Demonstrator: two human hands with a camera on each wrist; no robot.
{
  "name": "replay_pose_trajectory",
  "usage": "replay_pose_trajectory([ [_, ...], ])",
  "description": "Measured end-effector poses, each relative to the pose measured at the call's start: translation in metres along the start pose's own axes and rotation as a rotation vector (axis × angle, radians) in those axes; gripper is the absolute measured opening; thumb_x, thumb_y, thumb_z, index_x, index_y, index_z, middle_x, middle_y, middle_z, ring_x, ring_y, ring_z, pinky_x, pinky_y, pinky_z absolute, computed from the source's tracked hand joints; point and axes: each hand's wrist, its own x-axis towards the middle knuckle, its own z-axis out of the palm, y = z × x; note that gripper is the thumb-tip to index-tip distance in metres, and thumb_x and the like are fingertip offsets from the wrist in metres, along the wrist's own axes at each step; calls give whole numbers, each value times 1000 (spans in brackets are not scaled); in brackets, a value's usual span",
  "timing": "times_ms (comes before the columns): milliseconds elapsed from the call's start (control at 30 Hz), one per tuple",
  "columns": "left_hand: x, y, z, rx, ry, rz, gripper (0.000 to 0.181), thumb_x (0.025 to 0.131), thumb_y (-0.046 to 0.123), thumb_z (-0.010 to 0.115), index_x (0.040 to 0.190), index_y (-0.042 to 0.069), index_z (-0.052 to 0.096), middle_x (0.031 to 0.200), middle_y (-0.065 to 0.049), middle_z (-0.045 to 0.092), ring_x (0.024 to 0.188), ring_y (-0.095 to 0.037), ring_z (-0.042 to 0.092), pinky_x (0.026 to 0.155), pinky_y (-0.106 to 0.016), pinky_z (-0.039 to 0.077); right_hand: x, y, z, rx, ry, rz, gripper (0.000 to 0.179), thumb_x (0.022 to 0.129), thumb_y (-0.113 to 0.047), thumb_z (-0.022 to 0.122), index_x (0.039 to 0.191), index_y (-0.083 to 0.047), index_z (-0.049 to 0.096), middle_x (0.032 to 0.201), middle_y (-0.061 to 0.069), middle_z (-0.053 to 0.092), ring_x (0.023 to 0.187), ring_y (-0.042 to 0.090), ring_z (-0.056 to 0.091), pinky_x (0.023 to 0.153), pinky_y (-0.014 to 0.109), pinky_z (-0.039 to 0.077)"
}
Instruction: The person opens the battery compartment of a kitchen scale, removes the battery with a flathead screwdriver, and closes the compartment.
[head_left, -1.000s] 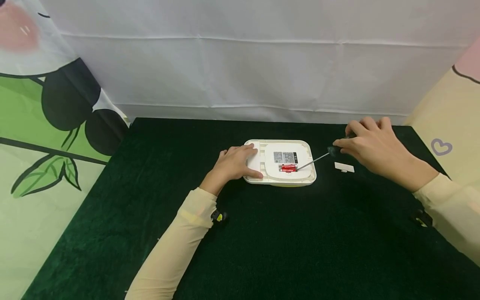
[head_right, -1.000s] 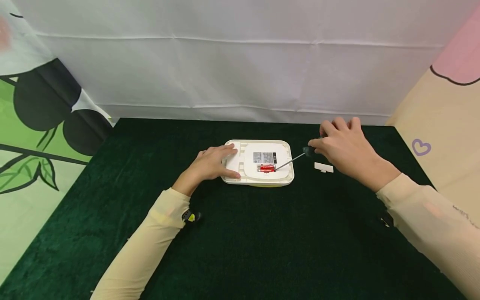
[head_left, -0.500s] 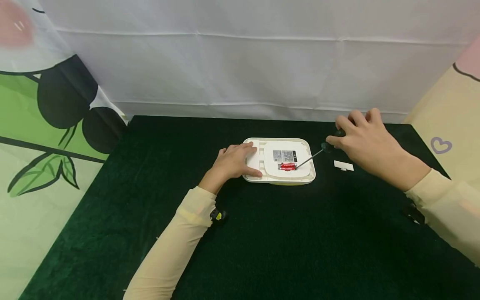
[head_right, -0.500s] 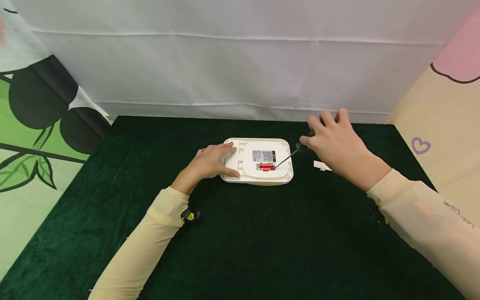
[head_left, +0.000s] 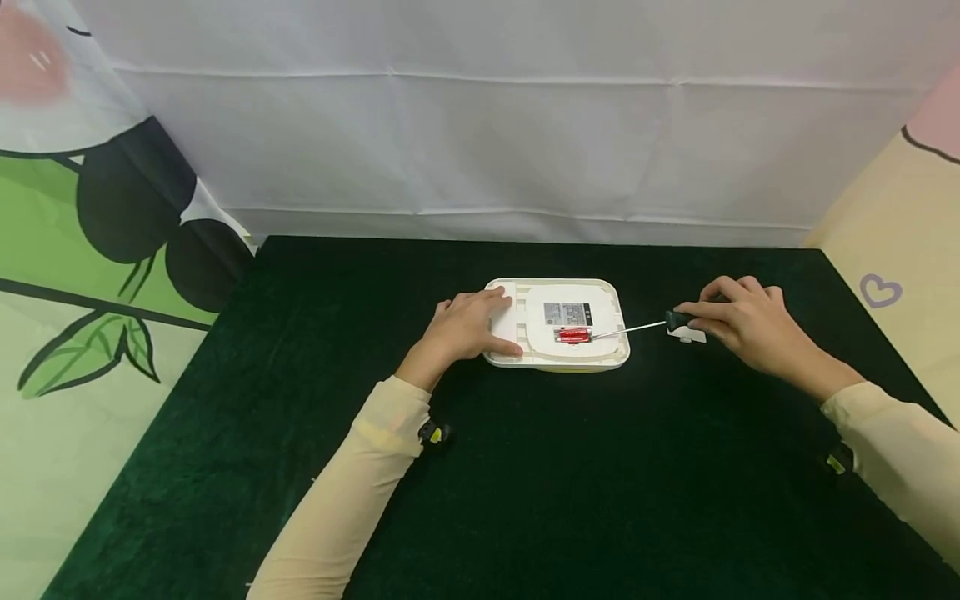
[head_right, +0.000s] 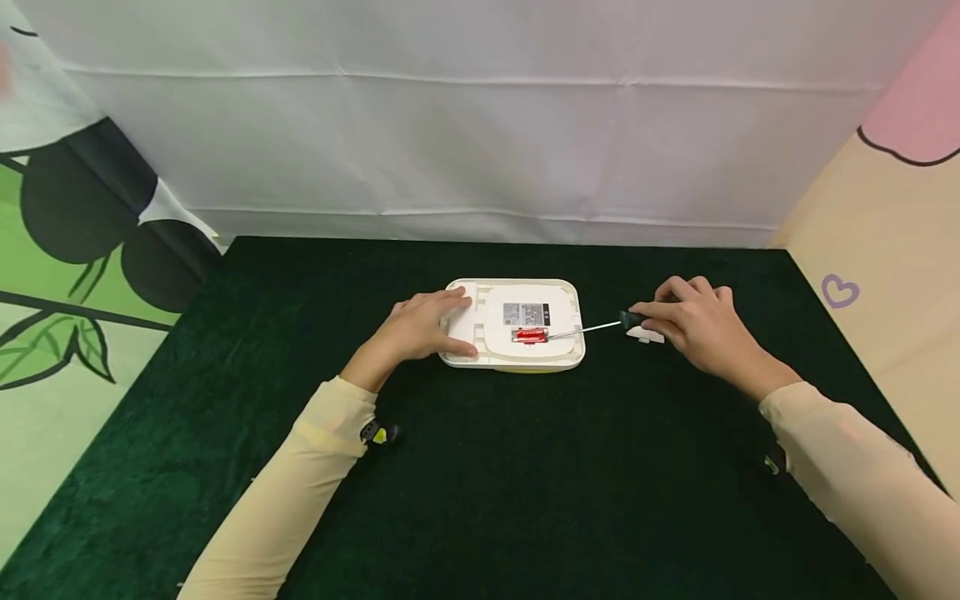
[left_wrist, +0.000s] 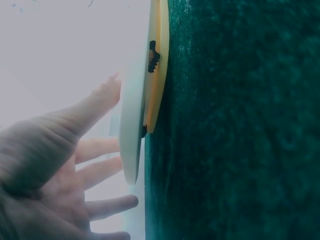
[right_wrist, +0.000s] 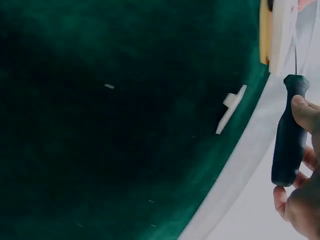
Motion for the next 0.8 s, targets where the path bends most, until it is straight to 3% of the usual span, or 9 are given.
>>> replay_pose_trajectory([
  [133,0,0,0,-1,5,2,86,78,61,73,149,24,42,162,3,27,145,-30,27,115,-59,21,-6,0,4,23,6,14,32,86,-13,74,117,-16,73,109,8,57,92,27,44,71,43,25],
  [267,0,0,-1,-3,1,0,86,78,60,73,149,24,41,162,3,26,145,-31,27,114,-59,22,0,-5,-6,-26,12,-3,31,85,-14,75,116,-17,74,106,8,57,90,27,44,72,44,25],
  [500,1,-1,0,2,-4,-2,86,78,61,72,150,25,41,162,3,26,146,-30,26,114,-58,23,22,-27,-37,-158,39,-91,27,82,-14,77,108,-19,76,99,12,58,91,33,45,72,50,29],
  [800,0,-1,-1,-6,-11,0,86,79,61,72,150,25,40,162,3,25,146,-30,25,115,-58,21,43,-48,-58,-319,26,-207,36,73,-9,85,107,-18,75,100,16,56,95,39,46,72,56,34],
])
